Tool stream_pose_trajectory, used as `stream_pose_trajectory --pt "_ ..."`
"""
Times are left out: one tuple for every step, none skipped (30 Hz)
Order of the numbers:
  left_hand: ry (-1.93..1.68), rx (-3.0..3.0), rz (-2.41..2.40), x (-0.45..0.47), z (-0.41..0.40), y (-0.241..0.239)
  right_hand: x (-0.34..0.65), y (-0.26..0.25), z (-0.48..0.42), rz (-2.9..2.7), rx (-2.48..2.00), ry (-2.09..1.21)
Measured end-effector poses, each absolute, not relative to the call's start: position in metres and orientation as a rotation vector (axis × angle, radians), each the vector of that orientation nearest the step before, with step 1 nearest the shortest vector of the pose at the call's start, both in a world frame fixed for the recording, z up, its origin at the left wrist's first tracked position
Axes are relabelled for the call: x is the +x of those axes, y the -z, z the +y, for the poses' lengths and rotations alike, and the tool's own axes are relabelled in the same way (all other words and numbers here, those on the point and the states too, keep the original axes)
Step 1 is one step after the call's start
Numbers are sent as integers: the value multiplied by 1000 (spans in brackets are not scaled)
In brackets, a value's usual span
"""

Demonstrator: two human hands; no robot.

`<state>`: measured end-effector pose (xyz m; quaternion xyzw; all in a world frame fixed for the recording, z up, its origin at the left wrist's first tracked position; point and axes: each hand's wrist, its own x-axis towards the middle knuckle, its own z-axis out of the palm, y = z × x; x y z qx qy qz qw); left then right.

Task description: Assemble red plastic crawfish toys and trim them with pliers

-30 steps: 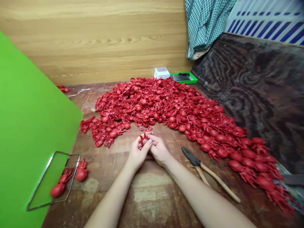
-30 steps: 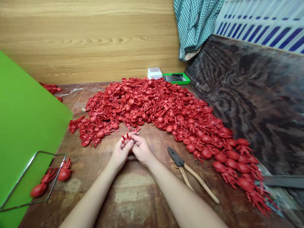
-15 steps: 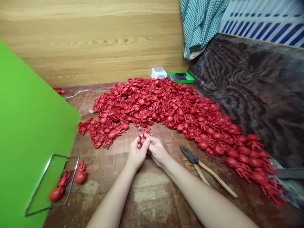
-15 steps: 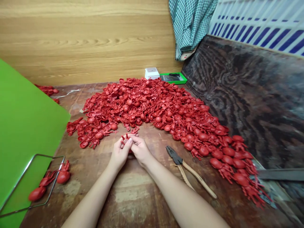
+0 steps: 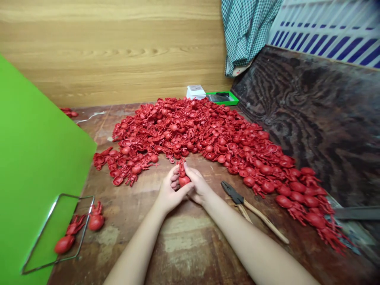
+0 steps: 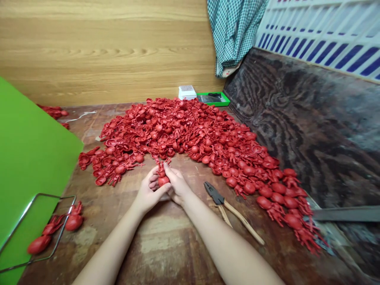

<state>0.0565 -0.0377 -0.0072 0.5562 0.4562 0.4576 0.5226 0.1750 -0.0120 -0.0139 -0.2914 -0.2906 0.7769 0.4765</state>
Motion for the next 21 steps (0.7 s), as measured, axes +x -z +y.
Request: stream_pose_trajectory --pt "-1104 1323 1098 56 -37 7 174 14 -12 -720 -714 -1893" --pt "-1118 1317 1100 56 -37 8 172 14 -12 -731 -724 -1866" --pt "-1141 1312 1104 56 -36 8 170 14 -13 -754 -747 -1808" --pt "-1171 1309 1111 56 -34 9 168 14 -14 -806 -791 -1707" --pt "-1208 1307 1123 55 -33 10 167 14 -14 -877 -845 -1575" --pt "-1246 1308 1137 54 -31 11 165 13 -15 -954 -899 -1432" --pt "-1281 1310 1157 52 -29 11 163 13 -15 -1026 -943 -1298" --pt "-1309 1312 1182 49 -28 12 162 13 -15 -1086 -973 -1195" --pt "-1320 1318 1210 47 -26 13 160 13 -14 -1131 -992 -1129" --pt "-1326 1331 1245 44 -24 13 158 13 -13 -1156 -1005 -1094" --pt "-1329 1345 1281 41 -22 14 156 14 -11 -1174 -1016 -1076" --pt "-1329 1362 1310 38 -20 15 153 14 -9 -1195 -1032 -1054" --pt "-1333 1375 1330 35 -18 15 151 14 -6 -1214 -1047 -1028" --pt "-1341 1386 1340 34 -16 15 149 14 -3 -1230 -1057 -999" --pt "-1357 1399 1345 34 -14 14 148 13 -1 -1243 -1058 -965" --pt "-1383 1409 1350 34 -13 11 147 11 1 -1254 -1052 -927" --pt "-1415 1421 1359 36 -12 6 146 9 0 -1265 -1043 -882" --pt "-1453 1432 1374 38 -14 0 147 5 -2 -1273 -1032 -833" --pt "-1493 1443 1394 39 -18 -8 149 0 -7 -1277 -1019 -781" --pt "-1533 1453 1418 40 -25 -18 152 -6 -14 -1276 -1008 -725" --pt "-1575 1462 1447 40 -35 -28 157 -13 -22 -1268 -998 -667"
